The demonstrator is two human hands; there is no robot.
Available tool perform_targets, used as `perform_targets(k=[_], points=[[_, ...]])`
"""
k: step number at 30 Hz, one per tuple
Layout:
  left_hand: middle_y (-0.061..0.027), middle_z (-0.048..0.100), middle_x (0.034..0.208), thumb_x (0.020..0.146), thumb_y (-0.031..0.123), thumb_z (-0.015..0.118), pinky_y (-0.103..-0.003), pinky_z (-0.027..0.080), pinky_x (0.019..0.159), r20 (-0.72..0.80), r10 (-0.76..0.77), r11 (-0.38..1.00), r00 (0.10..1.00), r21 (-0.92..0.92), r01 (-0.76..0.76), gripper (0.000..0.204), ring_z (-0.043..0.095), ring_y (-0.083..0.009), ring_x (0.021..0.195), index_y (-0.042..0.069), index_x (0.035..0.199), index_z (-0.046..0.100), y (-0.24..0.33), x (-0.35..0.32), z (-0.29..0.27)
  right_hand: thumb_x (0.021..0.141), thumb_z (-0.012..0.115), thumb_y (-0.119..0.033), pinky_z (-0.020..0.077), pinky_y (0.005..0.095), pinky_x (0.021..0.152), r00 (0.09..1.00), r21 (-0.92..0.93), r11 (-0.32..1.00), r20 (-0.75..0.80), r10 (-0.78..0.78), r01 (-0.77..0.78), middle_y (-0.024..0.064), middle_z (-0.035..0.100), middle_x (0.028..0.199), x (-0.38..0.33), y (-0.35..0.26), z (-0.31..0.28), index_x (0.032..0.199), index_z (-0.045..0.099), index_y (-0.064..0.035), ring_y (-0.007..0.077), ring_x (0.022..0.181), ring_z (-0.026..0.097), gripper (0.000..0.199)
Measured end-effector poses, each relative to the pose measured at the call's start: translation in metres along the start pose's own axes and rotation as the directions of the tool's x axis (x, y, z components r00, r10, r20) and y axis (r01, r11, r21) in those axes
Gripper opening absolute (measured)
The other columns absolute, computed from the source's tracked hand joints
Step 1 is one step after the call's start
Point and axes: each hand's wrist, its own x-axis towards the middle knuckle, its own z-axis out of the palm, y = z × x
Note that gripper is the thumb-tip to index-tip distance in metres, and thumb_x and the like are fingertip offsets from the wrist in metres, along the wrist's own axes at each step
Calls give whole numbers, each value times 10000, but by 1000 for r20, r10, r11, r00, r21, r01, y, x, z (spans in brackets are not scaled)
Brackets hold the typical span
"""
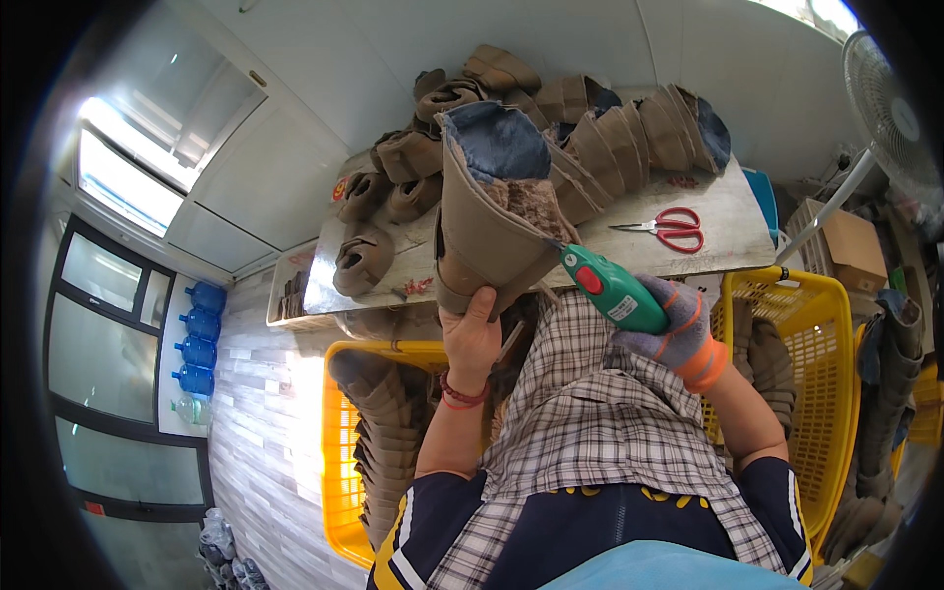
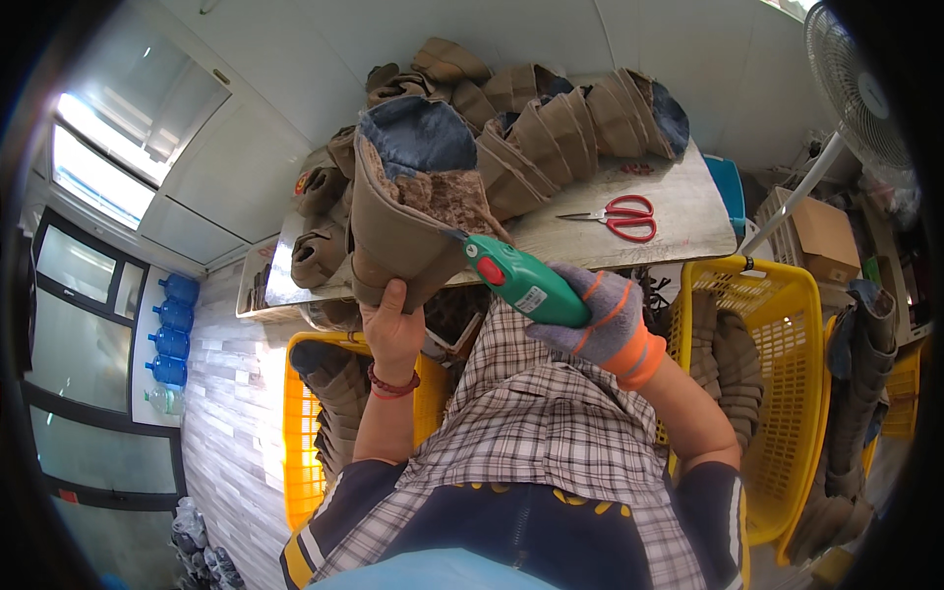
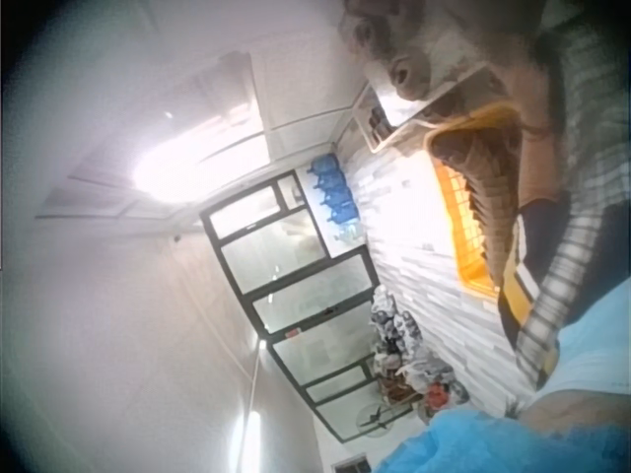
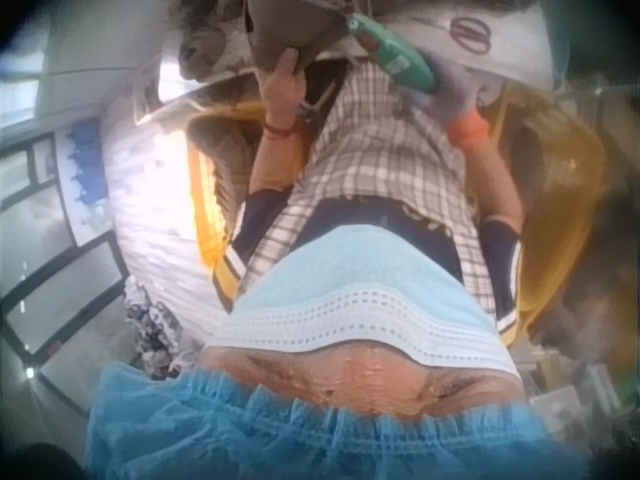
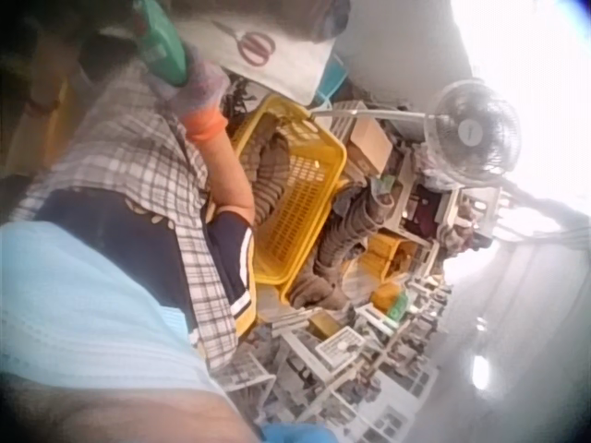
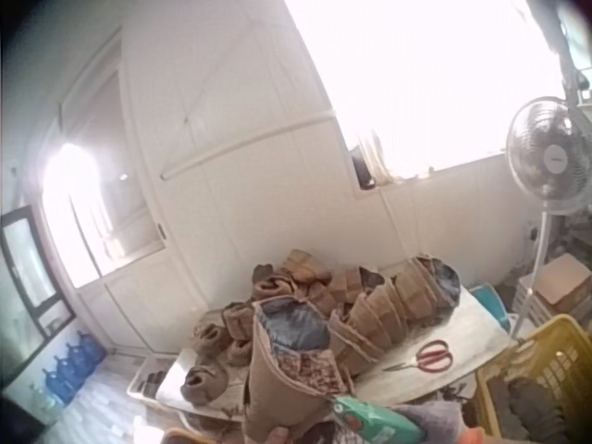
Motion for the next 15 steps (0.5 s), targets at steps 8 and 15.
perform_targets(k=[8,15], points=[[-94,577,1228,892,4,574,-355,425,939,133,44,814,990,570,-113,333,554,-216,1099,17,1224,560,-14,-8,-8,643,830,-329,528,302,653,993,101,988,-9,121,-119,144,674,844,4,-11,1,1092,606,-16,239,722,672,592],[-135,599,1175,824,-26,602,-405,435,904,539,59,181,840,822,-540,315,555,-321,1078,15,1134,635,-13,6,1,698,813,-316,522,253,630,931,318,880,23,365,-353,98,673,834,3,-16,1,1129,575,28,116,696,640,600]])
